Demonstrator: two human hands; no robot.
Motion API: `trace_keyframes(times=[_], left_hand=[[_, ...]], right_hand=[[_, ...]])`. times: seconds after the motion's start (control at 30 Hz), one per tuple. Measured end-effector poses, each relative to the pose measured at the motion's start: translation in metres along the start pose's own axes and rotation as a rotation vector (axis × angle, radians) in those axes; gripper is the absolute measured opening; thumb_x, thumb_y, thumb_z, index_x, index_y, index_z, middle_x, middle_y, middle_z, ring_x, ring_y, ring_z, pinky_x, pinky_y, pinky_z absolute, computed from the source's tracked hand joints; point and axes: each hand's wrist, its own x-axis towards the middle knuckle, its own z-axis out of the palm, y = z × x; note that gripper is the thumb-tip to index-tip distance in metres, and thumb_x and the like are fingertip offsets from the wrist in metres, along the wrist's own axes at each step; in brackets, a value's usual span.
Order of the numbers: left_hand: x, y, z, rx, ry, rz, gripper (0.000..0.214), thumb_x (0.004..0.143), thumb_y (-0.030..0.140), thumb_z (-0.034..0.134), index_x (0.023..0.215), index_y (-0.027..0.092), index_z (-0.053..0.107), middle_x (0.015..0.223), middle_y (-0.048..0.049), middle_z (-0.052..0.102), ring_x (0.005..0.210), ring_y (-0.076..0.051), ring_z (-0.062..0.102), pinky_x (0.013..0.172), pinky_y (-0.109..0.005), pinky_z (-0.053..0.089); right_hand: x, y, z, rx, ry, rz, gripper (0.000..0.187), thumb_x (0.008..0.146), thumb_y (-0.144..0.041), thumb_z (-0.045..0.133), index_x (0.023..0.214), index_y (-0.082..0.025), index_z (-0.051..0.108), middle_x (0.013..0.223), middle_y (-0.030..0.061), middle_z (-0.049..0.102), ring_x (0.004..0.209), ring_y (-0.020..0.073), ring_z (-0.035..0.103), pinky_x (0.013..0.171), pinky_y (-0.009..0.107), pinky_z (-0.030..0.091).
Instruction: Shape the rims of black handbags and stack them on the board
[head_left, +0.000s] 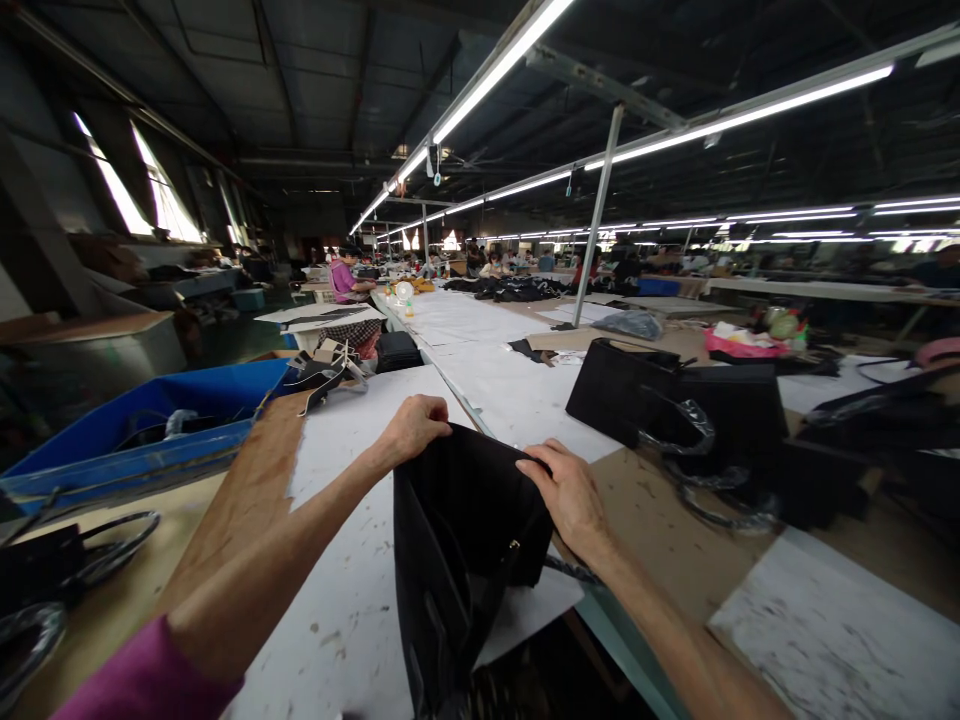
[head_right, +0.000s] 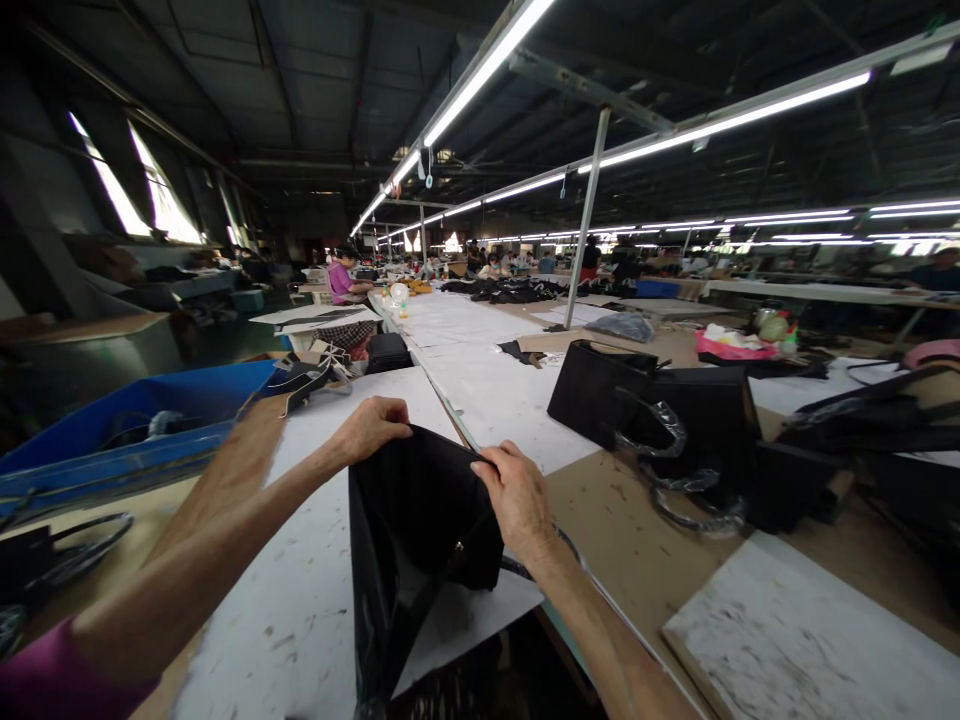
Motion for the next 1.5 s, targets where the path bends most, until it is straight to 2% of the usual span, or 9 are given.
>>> trace_keyframes(times=[0.2,0.67,0.8,0.9,0.97,1.07,1.2,1.37,1.5], left_hand=[[0.000,-0.002,0.000,-0.025,0.000,-0.004,0.006,0.058,0.020,0.055,0.056,0.015,0.054,0.049,0.0048,0.048,0.051,-0.010,0.043,0.048,-0.021,0.029],[0.000,-0.006,0.002,0.002,0.032,0.005,0.005,0.057,0.020,0.056,0.056,0.015,0.057,0.049,0.0044,0.049,0.052,-0.011,0.045,0.048,-0.022,0.030],[0.001,-0.007,0.003,0.014,0.047,-0.008,0.005,0.057,0.020,0.057,0.056,0.015,0.057,0.048,0.0046,0.049,0.052,-0.011,0.045,0.049,-0.022,0.030],[0.001,-0.005,0.004,0.026,0.061,-0.019,0.004,0.057,0.019,0.056,0.056,0.015,0.057,0.049,0.0044,0.050,0.053,-0.011,0.045,0.049,-0.022,0.031],[0.000,-0.005,0.004,0.031,0.069,-0.024,0.004,0.057,0.019,0.056,0.056,0.015,0.057,0.049,0.0043,0.050,0.053,-0.011,0.046,0.049,-0.022,0.031],[-0.001,-0.004,0.004,0.036,0.075,-0.028,0.004,0.058,0.019,0.055,0.057,0.015,0.057,0.049,0.0042,0.050,0.052,-0.011,0.046,0.049,-0.022,0.031],[-0.001,-0.004,0.005,0.036,0.081,-0.023,0.004,0.057,0.019,0.055,0.057,0.015,0.057,0.050,0.0039,0.051,0.053,-0.011,0.046,0.049,-0.022,0.031],[-0.001,-0.006,0.004,0.035,0.082,-0.020,0.005,0.058,0.019,0.053,0.056,0.015,0.056,0.049,0.0038,0.050,0.052,-0.011,0.045,0.049,-0.022,0.031],[-0.001,-0.008,0.002,0.032,0.091,-0.011,0.004,0.058,0.018,0.052,0.056,0.015,0.055,0.049,0.0041,0.049,0.053,-0.011,0.044,0.049,-0.022,0.030]], right_hand=[[0.004,-0.005,-0.002,0.117,0.003,0.045,0.021,0.077,-0.034,0.047,0.073,-0.020,0.062,0.071,0.0011,0.056,0.066,0.0149,0.053,0.064,0.025,0.038],[0.014,-0.003,-0.004,0.111,-0.067,0.104,0.017,0.071,-0.033,0.051,0.063,-0.020,0.057,0.066,-0.0010,0.056,0.062,0.0142,0.052,0.059,0.025,0.036],[0.012,-0.005,-0.004,-0.005,-0.062,0.074,0.018,0.074,-0.034,0.049,0.065,-0.021,0.057,0.067,-0.0010,0.056,0.061,0.0133,0.051,0.057,0.024,0.035],[0.013,-0.009,-0.003,-0.224,-0.032,-0.015,0.020,0.077,-0.034,0.048,0.065,-0.022,0.058,0.069,0.0008,0.057,0.063,0.0143,0.052,0.056,0.025,0.032],[0.017,-0.013,0.000,-0.368,-0.047,-0.059,0.022,0.078,-0.035,0.048,0.064,-0.022,0.058,0.070,0.0025,0.059,0.066,0.0162,0.053,0.055,0.026,0.029],[0.027,-0.024,0.008,-0.468,-0.123,-0.047,0.023,0.080,-0.036,0.047,0.067,-0.023,0.061,0.069,0.0040,0.063,0.064,0.0179,0.055,0.053,0.027,0.027],[0.042,-0.041,0.023,-0.490,-0.197,-0.018,0.024,0.081,-0.037,0.046,0.075,-0.023,0.063,0.069,0.0060,0.064,0.065,0.0186,0.057,0.053,0.027,0.028],[0.055,-0.057,0.043,-0.472,-0.208,-0.075,0.027,0.084,-0.033,0.040,0.084,-0.023,0.064,0.076,0.0079,0.065,0.071,0.0211,0.059,0.058,0.029,0.032],[0.058,-0.060,0.049,-0.471,-0.217,-0.086,0.029,0.085,-0.030,0.035,0.086,-0.022,0.064,0.078,0.0083,0.065,0.072,0.0214,0.059,0.060,0.030,0.033]])
